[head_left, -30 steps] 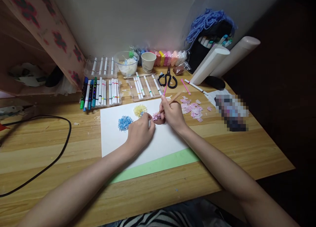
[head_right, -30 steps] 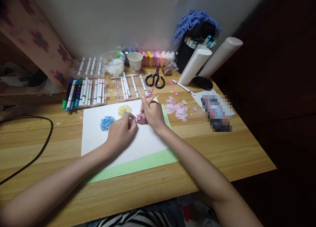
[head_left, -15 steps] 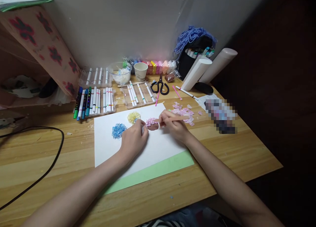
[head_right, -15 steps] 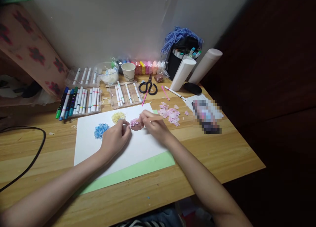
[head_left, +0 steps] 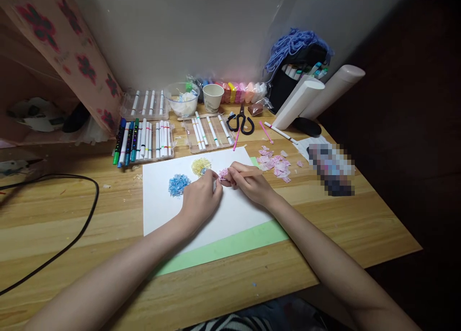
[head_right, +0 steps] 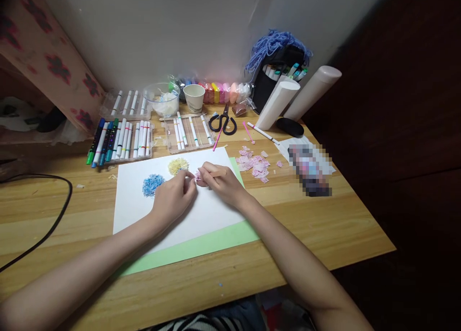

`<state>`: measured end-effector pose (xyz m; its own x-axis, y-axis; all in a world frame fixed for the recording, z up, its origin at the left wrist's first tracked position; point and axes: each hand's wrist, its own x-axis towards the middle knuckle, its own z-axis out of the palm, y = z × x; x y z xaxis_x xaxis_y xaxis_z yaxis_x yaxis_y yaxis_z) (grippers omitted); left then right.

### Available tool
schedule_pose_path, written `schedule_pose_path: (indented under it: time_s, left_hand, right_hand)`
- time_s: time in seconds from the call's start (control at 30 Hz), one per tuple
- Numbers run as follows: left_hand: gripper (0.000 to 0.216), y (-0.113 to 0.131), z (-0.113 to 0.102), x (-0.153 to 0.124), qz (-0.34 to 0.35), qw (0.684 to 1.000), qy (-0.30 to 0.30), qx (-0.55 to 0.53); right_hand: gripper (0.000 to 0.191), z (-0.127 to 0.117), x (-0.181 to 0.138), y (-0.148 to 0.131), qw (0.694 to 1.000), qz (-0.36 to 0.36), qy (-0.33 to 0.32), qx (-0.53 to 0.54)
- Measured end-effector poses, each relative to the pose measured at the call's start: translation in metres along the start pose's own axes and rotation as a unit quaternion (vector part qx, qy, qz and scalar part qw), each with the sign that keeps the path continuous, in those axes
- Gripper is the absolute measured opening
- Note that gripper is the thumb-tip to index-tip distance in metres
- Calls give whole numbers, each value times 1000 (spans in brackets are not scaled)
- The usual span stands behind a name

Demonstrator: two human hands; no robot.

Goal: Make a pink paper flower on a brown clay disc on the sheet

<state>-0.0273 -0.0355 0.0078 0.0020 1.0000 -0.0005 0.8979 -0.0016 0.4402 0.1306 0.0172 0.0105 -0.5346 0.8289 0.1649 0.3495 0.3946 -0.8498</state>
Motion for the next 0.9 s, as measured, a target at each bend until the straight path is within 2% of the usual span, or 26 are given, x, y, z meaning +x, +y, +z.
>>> schedule_pose_path:
  time_s: [0.2,0.37,0.63,0.9]
  left_hand:
    - [22,0,0,1,0,1000,1,3]
    - [21,-1,1,1,2,1000,4,6]
    - [21,-1,3,1,2,1000,10,2]
    - [21,-1,4,1,2,1000,13,5]
  right_hand:
    - [39,4,2,2,997,44,28,64]
    - [43,7,9,-3,997,43,55,25]
    - [55,11,30,-7,987,127,91,31]
    - [52,7,20,-8,983,115,128,58]
